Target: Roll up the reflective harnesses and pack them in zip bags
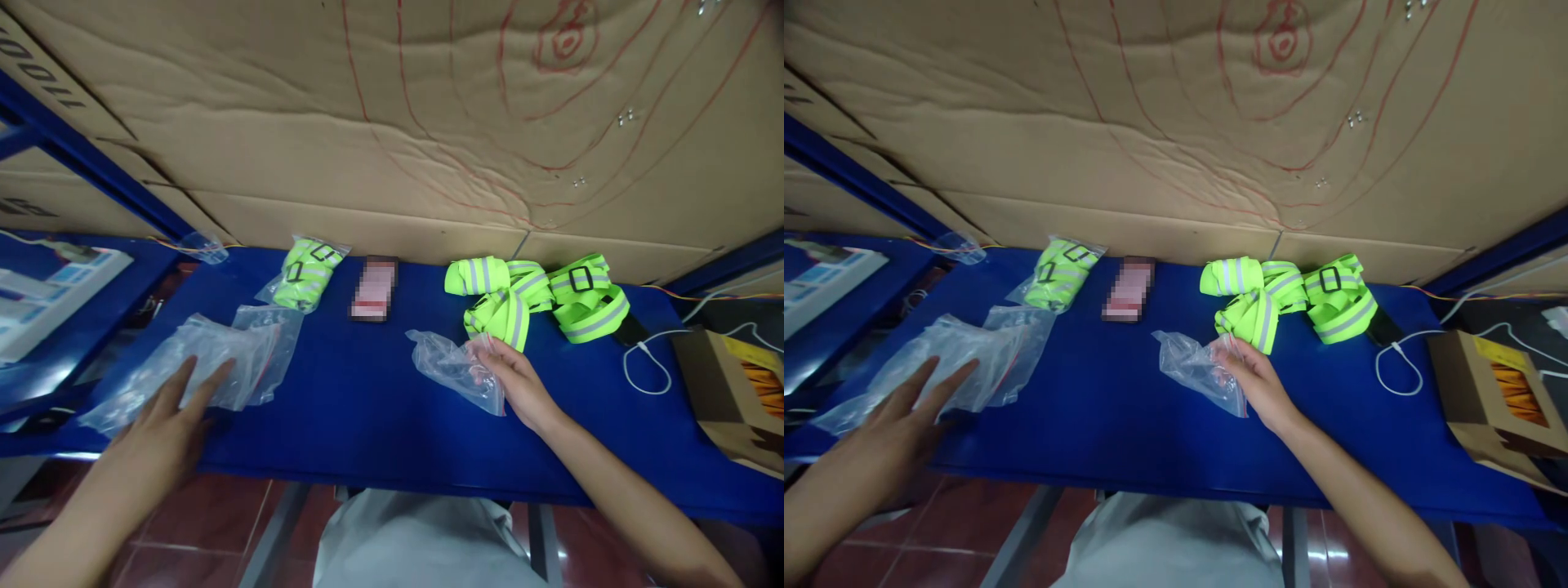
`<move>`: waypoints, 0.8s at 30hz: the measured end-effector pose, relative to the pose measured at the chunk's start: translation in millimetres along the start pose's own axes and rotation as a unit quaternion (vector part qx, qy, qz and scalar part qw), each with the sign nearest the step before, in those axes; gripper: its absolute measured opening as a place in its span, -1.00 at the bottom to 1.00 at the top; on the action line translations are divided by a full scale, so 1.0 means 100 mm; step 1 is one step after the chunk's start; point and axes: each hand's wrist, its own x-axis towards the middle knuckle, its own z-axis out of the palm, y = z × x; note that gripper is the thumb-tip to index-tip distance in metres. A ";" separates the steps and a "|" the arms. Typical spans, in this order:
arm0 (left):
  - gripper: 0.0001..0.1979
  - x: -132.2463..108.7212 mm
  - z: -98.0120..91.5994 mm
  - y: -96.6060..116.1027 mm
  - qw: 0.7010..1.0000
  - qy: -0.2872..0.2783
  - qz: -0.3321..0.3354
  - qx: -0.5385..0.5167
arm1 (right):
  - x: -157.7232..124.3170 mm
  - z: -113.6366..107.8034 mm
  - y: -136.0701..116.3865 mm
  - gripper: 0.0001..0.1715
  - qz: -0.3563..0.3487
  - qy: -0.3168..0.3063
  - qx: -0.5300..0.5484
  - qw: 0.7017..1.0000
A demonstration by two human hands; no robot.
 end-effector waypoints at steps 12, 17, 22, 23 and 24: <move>-0.32 0.73 0.48 2.09 0.919 0.123 0.357 -0.111 | -0.13 0.06 -0.04 -0.42 0.030 -0.174 0.068 0.982; -0.27 1.07 0.78 2.29 0.916 0.099 0.348 -0.175 | -0.12 0.04 0.05 -0.41 0.013 -0.214 0.057 0.975; -0.18 1.13 0.87 2.16 0.921 0.101 0.304 -0.224 | -0.09 0.07 0.14 -0.58 -0.007 -0.185 -0.019 0.983; -0.20 1.11 0.87 2.15 0.920 0.102 0.308 -0.221 | -0.08 0.09 0.16 -0.63 -0.009 -0.177 -0.026 0.984; -0.23 1.10 0.86 2.13 0.918 0.107 0.314 -0.218 | -0.08 0.10 0.16 -0.66 -0.012 -0.169 -0.033 0.985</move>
